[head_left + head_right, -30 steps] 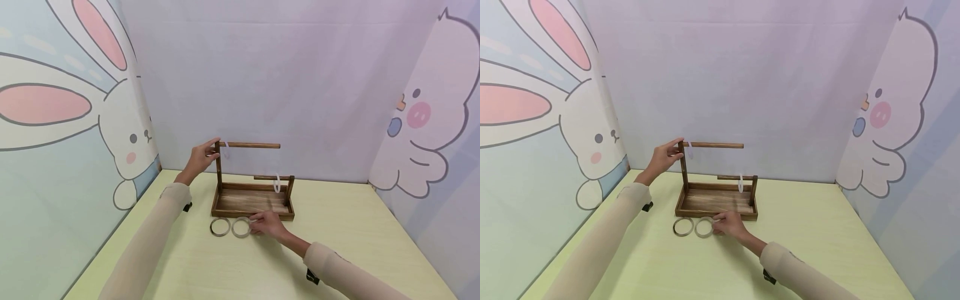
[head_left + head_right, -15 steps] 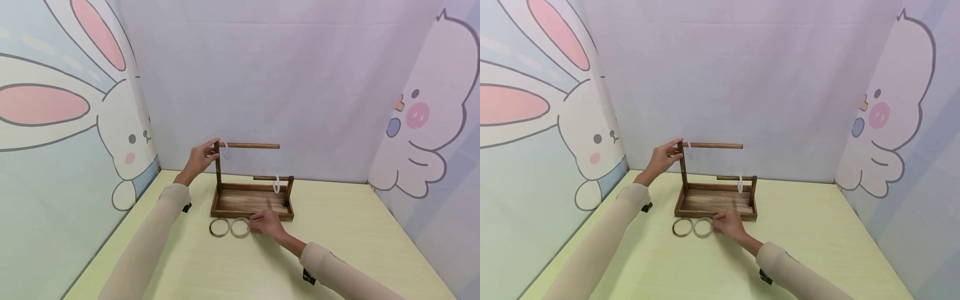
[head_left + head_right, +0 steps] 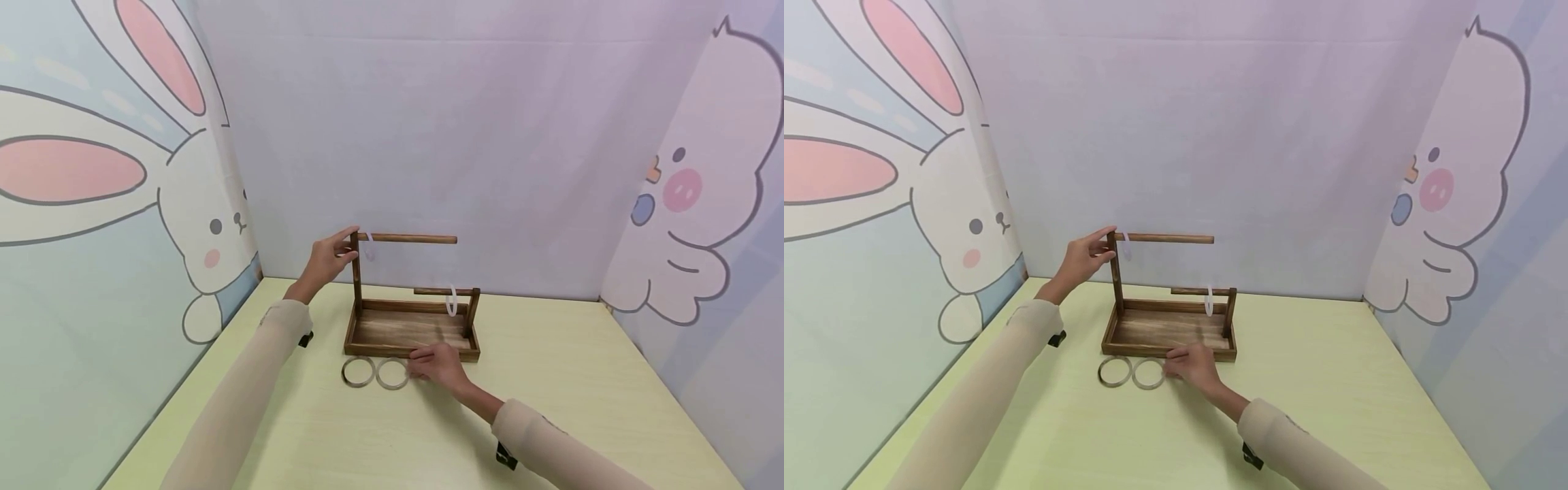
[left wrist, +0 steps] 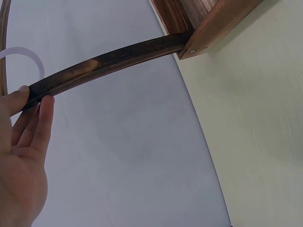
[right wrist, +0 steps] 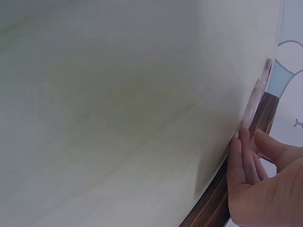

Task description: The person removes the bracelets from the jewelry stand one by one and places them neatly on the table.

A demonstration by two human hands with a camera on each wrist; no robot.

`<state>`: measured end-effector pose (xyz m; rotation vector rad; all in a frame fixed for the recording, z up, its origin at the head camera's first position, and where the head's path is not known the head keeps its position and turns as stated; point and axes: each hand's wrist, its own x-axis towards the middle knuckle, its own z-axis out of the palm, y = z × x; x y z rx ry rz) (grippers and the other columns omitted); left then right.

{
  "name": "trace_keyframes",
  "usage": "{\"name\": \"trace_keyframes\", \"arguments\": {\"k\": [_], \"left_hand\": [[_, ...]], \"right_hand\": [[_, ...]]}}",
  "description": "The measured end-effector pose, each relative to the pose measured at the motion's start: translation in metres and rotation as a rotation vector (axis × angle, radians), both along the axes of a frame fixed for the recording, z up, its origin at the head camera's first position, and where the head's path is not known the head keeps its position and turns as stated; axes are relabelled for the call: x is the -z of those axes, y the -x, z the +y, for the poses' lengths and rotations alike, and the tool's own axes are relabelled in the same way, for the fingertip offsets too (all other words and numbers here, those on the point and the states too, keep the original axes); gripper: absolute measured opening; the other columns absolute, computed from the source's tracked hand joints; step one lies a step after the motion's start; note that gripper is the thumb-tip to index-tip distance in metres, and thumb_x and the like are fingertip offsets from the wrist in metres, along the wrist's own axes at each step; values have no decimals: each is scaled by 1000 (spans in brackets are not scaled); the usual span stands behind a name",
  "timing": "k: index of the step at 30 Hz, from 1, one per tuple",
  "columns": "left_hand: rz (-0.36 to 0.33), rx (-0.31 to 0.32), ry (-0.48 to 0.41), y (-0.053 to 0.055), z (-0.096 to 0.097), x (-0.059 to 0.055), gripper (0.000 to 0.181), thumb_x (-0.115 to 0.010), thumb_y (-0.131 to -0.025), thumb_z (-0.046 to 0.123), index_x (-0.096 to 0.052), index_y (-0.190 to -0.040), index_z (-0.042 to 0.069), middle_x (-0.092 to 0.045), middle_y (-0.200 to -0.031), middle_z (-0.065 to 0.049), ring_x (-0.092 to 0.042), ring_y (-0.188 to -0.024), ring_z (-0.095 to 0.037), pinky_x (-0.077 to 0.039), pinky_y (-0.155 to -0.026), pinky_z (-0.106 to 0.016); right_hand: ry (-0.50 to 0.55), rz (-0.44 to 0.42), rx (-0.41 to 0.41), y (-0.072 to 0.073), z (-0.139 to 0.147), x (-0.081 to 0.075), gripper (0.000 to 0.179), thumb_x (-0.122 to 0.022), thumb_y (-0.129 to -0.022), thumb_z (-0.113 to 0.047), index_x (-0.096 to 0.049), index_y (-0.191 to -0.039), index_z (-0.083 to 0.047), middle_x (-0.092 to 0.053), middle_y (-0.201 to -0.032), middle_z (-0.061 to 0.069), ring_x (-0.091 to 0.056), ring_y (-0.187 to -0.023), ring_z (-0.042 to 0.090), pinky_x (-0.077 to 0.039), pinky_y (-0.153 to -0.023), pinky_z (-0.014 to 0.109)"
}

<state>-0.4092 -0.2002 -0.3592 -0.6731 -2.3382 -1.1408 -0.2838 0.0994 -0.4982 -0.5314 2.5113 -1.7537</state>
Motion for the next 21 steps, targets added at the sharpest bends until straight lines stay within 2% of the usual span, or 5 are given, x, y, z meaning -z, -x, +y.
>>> {"name": "trace_keyframes", "arguments": {"k": [5,12,21], "left_hand": [[7,1,3,0,0,0,63,-72,-96,-3,-54,-153,17,-69,-129,-23,-73,-110,-35,-62,-87,-47],[22,-17,30,0,-1,0,63,-73,-96,-1,-54,-153,17,-70,-127,-23,-73,-108,-35,-63,-82,-47],[31,-17,27,-1,0,1,63,-73,-95,-2,-55,-153,16,-69,-130,-22,-73,-109,-35,-63,-84,-47]], "right_hand": [[-29,29,-3,1,2,0,22,-81,-87,5,-76,-107,12,-78,-94,22,-78,-88,33,-64,-70,30],[-37,70,-10,-1,3,1,21,-82,-87,2,-78,-106,9,-78,-97,19,-78,-91,33,-62,-73,23],[-4,66,-23,-5,5,-2,22,-80,-89,2,-77,-109,10,-78,-103,20,-78,-94,32,-62,-77,24]]}}
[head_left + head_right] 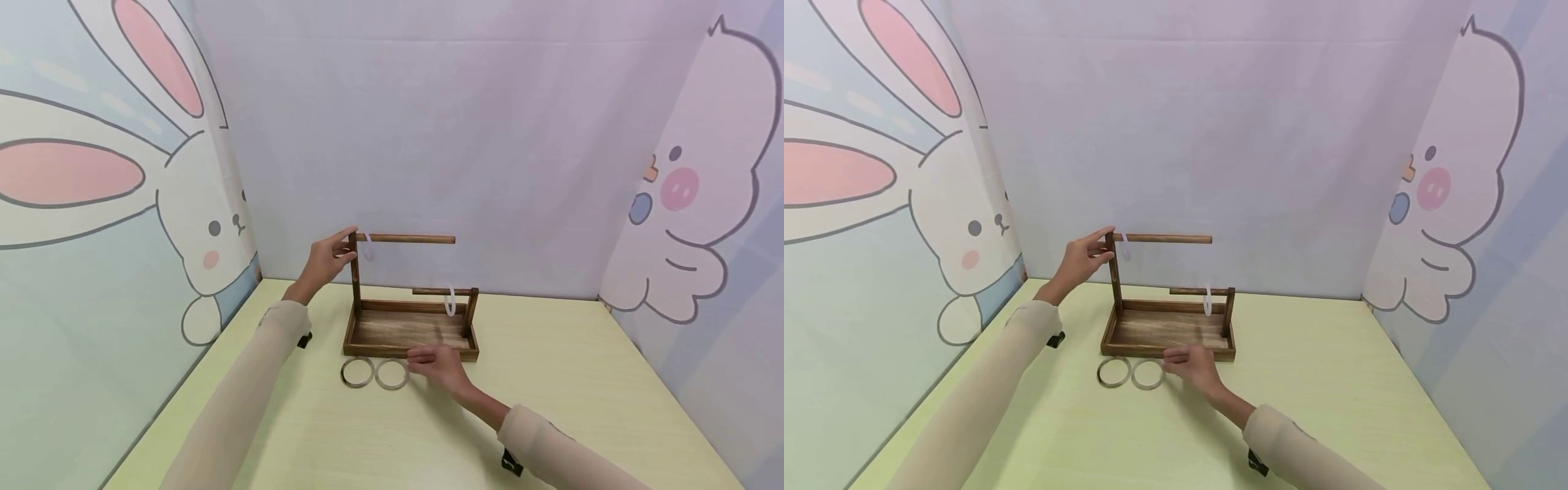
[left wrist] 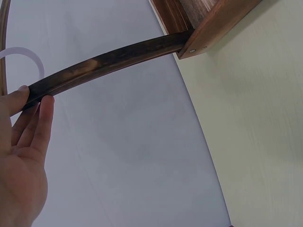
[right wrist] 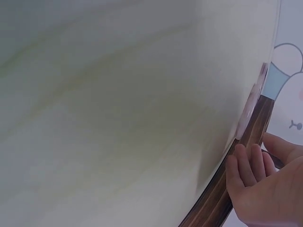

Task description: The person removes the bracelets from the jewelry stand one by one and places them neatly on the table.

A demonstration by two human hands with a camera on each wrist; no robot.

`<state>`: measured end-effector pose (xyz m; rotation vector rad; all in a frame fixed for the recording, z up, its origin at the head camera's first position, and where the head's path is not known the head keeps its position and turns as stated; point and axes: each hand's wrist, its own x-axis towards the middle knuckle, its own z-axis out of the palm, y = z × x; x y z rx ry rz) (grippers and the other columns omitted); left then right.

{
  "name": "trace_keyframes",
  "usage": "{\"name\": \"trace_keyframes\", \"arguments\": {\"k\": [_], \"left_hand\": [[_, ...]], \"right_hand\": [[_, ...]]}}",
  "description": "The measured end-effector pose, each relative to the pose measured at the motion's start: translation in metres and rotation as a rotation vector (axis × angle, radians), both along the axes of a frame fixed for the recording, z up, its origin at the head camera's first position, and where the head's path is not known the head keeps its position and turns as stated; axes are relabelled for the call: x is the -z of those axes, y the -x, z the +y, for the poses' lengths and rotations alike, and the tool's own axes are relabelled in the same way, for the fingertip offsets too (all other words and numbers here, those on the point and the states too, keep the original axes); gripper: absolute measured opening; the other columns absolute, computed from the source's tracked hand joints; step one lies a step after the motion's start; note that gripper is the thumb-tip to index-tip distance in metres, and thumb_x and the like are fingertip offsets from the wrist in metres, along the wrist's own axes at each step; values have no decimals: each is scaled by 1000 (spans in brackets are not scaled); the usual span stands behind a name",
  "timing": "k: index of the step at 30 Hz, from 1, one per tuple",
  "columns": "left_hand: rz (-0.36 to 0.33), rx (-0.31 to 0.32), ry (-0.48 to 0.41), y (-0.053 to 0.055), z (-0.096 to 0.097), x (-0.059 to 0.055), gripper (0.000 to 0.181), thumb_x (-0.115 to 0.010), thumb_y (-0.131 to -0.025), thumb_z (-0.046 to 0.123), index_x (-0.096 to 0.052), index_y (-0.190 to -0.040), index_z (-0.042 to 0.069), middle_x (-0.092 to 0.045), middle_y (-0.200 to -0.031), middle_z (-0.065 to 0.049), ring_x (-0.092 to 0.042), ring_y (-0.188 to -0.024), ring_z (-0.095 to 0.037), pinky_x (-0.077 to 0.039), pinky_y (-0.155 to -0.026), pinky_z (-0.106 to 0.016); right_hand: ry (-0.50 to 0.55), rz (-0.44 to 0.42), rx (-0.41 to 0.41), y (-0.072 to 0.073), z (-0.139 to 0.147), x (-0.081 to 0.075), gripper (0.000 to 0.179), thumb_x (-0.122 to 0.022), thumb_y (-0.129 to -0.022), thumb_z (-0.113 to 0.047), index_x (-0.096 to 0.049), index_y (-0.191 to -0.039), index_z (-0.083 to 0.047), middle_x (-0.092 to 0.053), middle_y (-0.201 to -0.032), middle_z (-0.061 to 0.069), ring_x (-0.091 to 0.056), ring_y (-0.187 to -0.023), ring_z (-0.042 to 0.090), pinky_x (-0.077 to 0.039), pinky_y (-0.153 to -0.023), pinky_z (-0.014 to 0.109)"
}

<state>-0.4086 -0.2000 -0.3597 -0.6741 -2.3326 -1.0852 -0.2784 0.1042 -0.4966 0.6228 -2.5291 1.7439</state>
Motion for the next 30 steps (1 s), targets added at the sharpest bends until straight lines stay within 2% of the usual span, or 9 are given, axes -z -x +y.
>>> {"name": "trace_keyframes", "arguments": {"k": [5,11,19,30], "left_hand": [[2,-8,6,-2,-1,-1,63,-73,-95,-2,-55,-153,15,-69,-130,-23,-73,-109,-36,-63,-82,-47],[-17,-17,5,-3,-3,-2,63,-73,-96,-2,-55,-153,17,-70,-129,-21,-73,-109,-34,-63,-83,-47],[-4,-4,5,-3,-5,-2,63,-73,-95,-1,-55,-153,17,-69,-131,-21,-74,-109,-33,-63,-83,-46],[-2,4,7,1,0,0,63,-72,-96,0,-54,-154,18,-69,-131,-21,-73,-109,-33,-63,-85,-44]], "right_hand": [[-31,25,22,1,-1,-2,23,-81,-89,-2,-78,-110,6,-79,-103,15,-78,-95,26,-61,-78,22],[-41,103,16,9,-5,-13,21,-81,-90,-2,-78,-110,2,-79,-101,13,-78,-93,26,-62,-79,24],[-67,209,21,18,-11,-40,20,-82,-90,-6,-80,-110,-5,-79,-103,10,-78,-93,23,-62,-76,24],[-61,257,8,37,-21,-74,23,-81,-92,-9,-79,-115,-7,-79,-105,7,-78,-94,20,-63,-81,29]]}}
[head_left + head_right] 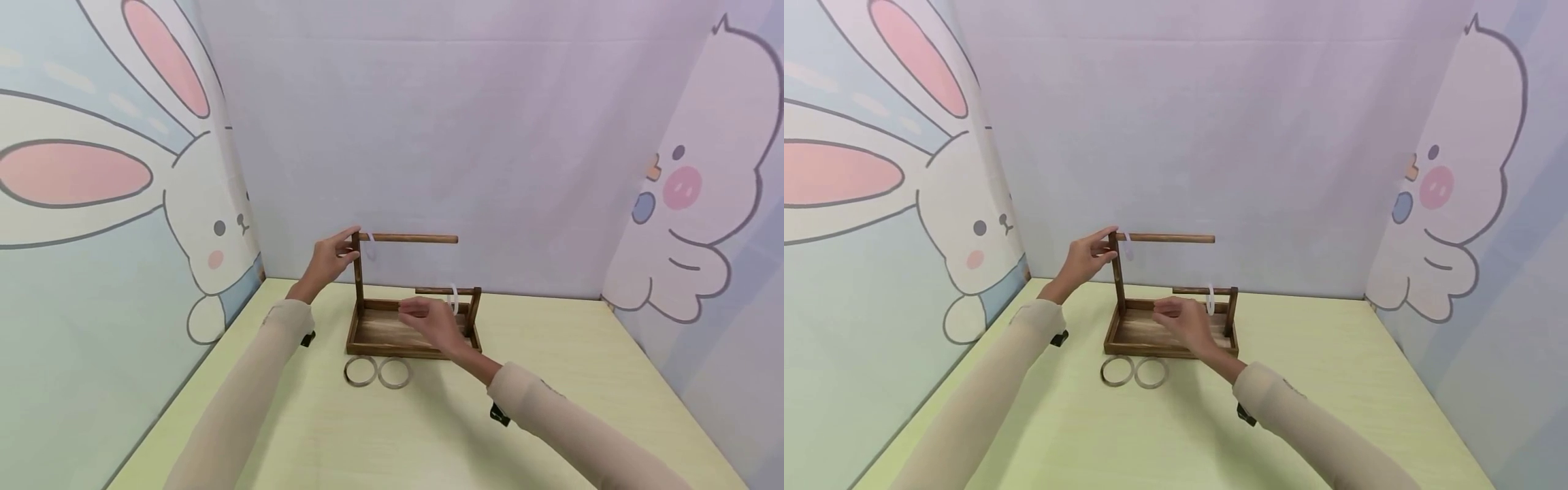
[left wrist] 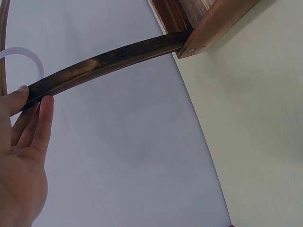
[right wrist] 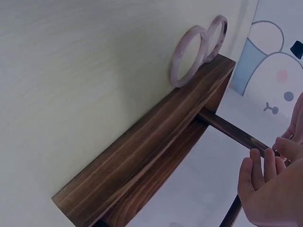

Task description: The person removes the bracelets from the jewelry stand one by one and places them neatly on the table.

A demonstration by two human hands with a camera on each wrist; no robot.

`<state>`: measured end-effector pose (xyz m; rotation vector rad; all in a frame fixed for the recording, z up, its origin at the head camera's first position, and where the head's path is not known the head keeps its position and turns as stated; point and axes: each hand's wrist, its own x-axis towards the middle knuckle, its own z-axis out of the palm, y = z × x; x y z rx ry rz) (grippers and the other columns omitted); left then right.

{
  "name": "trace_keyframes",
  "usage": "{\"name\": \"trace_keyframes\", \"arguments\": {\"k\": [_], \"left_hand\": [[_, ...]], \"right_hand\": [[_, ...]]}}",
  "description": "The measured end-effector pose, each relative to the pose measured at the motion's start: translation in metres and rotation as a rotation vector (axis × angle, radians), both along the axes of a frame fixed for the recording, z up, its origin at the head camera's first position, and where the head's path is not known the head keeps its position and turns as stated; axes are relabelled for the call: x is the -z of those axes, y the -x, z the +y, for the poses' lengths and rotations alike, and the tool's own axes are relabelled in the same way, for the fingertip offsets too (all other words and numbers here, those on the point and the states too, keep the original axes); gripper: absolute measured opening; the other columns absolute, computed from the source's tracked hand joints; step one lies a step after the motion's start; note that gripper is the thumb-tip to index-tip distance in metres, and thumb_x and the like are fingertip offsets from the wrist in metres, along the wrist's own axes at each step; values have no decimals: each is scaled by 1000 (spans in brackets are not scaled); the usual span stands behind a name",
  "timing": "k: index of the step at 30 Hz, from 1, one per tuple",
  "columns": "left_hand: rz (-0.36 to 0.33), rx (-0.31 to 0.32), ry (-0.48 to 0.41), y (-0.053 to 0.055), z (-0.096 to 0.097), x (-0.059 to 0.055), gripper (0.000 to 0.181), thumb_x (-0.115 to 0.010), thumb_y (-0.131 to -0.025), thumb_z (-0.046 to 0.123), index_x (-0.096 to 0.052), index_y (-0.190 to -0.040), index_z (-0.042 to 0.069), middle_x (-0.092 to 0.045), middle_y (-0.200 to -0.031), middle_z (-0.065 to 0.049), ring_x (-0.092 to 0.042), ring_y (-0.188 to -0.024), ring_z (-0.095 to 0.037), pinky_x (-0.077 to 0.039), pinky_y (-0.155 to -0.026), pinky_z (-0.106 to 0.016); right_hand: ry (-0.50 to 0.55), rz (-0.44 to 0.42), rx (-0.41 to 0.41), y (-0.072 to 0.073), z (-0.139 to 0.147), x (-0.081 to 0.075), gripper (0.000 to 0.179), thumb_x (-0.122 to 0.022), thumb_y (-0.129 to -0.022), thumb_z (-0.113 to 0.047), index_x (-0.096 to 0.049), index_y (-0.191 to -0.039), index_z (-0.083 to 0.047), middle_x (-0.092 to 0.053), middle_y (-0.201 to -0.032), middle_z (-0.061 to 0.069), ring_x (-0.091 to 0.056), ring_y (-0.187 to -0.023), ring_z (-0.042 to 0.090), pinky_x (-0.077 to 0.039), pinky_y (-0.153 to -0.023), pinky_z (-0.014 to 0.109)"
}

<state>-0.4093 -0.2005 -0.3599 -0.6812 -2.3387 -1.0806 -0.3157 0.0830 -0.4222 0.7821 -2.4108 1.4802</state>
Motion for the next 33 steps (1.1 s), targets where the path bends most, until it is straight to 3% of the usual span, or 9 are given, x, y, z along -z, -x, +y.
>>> {"name": "trace_keyframes", "arguments": {"k": [7,13,20,33], "left_hand": [[-3,-2,6,2,-1,1,63,-72,-97,2,-53,-154,18,-68,-133,-20,-73,-110,-32,-63,-86,-43],[-22,-16,5,0,-1,1,63,-72,-97,2,-53,-154,19,-68,-134,-19,-73,-111,-32,-62,-88,-44],[-26,2,-3,0,0,0,63,-72,-97,1,-53,-155,19,-68,-134,-20,-73,-112,-32,-63,-88,-43],[8,33,-15,-1,1,0,62,-71,-96,-3,-53,-154,15,-64,-138,-21,-73,-110,-34,-62,-88,-43]], "right_hand": [[36,-7,17,13,-8,-17,25,-80,-93,-11,-78,-117,-6,-79,-106,9,-77,-96,21,-63,-82,32],[-8,42,30,25,-12,-26,25,-79,-95,-12,-77,-119,-6,-79,-106,9,-77,-94,21,-64,-75,31],[-11,126,52,34,-15,-33,25,-79,-94,-11,-77,-117,-2,-79,-103,12,-78,-91,25,-64,-76,35],[-13,129,79,54,-30,-42,26,-79,-95,-14,-78,-119,-5,-79,-104,10,-78,-92,23,-64,-81,37]]}}
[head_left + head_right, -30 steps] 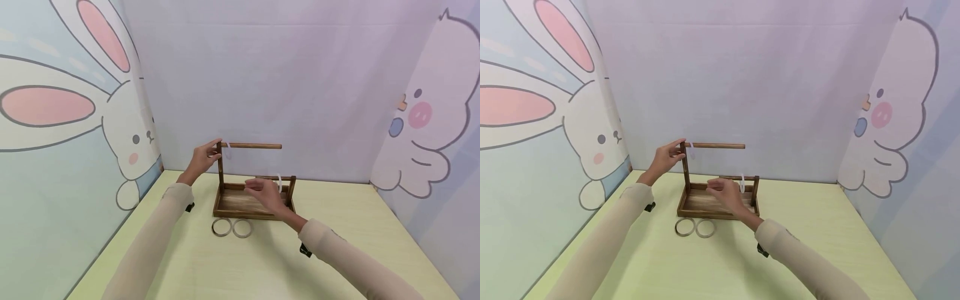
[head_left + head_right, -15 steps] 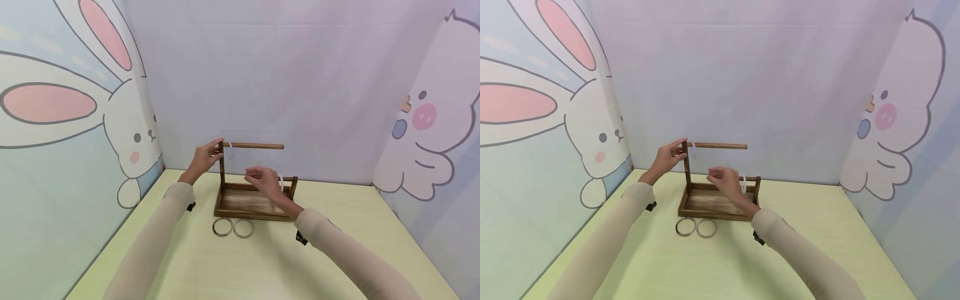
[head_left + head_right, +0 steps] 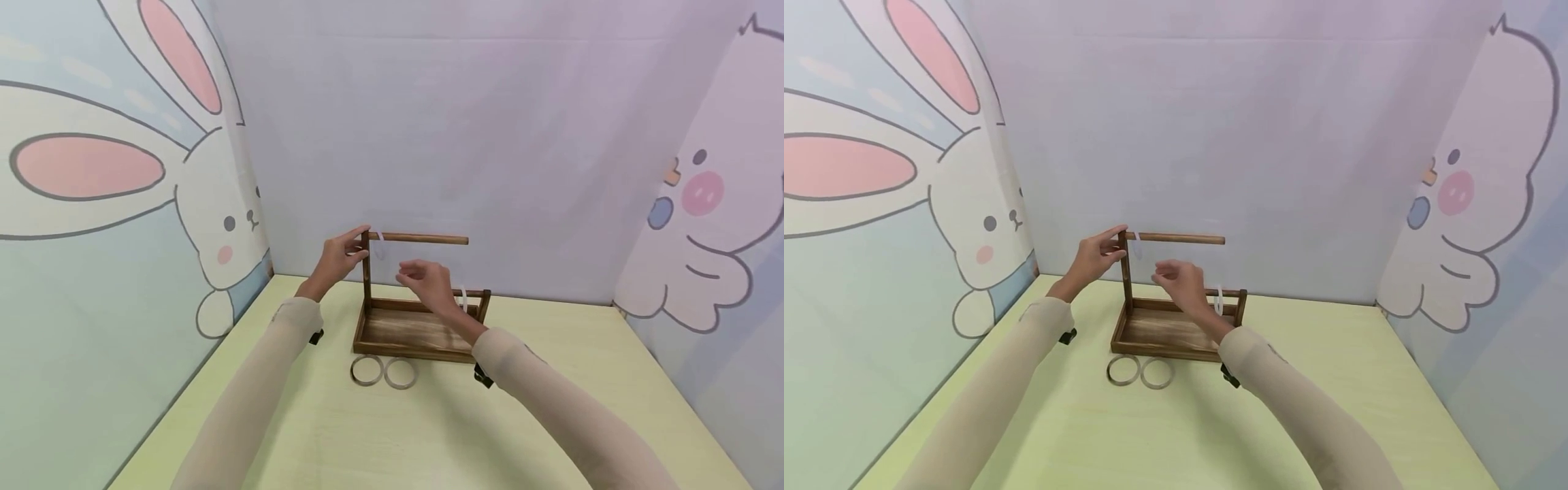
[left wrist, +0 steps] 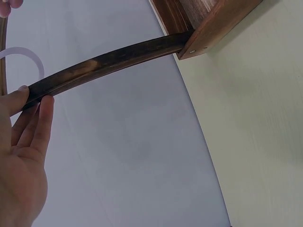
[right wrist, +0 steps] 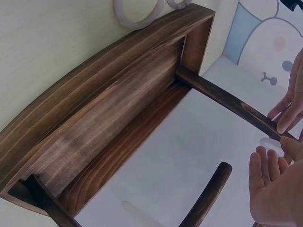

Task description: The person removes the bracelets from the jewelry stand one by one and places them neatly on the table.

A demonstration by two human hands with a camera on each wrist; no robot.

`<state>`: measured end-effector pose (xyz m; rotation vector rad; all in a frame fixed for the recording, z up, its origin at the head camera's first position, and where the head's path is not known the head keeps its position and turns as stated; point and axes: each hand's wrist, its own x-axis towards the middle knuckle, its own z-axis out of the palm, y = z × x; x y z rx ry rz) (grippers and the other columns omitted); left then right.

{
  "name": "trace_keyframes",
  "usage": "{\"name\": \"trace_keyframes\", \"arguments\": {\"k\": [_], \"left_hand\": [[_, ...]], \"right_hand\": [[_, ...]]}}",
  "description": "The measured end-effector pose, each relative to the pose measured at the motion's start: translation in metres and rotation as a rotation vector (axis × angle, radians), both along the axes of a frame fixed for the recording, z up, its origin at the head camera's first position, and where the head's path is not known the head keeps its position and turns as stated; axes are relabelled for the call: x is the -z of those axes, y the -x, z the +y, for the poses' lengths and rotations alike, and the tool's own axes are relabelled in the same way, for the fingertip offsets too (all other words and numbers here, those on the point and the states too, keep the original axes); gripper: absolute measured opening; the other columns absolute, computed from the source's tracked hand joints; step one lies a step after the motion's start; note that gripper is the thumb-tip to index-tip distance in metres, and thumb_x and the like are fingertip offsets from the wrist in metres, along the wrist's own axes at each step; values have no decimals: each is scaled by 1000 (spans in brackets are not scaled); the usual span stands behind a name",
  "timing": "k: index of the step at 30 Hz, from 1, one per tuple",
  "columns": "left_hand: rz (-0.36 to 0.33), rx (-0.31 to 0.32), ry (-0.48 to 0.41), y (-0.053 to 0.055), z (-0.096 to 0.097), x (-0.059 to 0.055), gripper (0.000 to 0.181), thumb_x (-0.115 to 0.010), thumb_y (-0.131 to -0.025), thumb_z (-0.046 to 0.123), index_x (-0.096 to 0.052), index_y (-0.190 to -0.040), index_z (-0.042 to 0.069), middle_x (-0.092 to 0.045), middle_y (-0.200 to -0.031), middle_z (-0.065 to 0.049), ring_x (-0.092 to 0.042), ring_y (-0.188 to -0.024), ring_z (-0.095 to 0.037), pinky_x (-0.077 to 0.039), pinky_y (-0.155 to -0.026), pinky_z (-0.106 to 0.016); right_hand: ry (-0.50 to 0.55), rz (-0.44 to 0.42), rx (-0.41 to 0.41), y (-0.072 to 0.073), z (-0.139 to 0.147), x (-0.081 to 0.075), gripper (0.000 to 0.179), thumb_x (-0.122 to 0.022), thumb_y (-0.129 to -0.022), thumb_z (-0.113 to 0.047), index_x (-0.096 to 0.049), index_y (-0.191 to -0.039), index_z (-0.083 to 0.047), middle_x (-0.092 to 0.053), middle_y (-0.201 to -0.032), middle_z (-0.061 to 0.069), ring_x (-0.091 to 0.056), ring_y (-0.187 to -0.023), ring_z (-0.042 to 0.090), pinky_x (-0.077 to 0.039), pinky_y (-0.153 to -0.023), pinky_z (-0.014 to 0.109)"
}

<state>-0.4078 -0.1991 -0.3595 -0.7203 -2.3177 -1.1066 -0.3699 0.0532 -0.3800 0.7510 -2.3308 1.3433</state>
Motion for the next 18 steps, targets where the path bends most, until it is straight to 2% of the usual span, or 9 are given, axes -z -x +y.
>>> {"name": "trace_keyframes", "arguments": {"k": [10,18], "left_hand": [[13,-12,9,0,-1,1,63,-71,-96,-4,-54,-153,14,-67,-134,-23,-74,-108,-34,-63,-87,-45],[-5,-17,2,1,-1,1,63,-71,-96,-3,-54,-153,16,-67,-133,-22,-73,-109,-34,-62,-88,-44]], "right_hand": [[-25,44,30,10,-18,-7,29,-80,-94,-18,-77,-120,-4,-79,-105,12,-78,-91,24,-64,-79,38],[-18,22,79,15,-32,-8,34,-80,-95,-23,-76,-122,-3,-79,-107,11,-78,-93,24,-64,-79,39]]}}
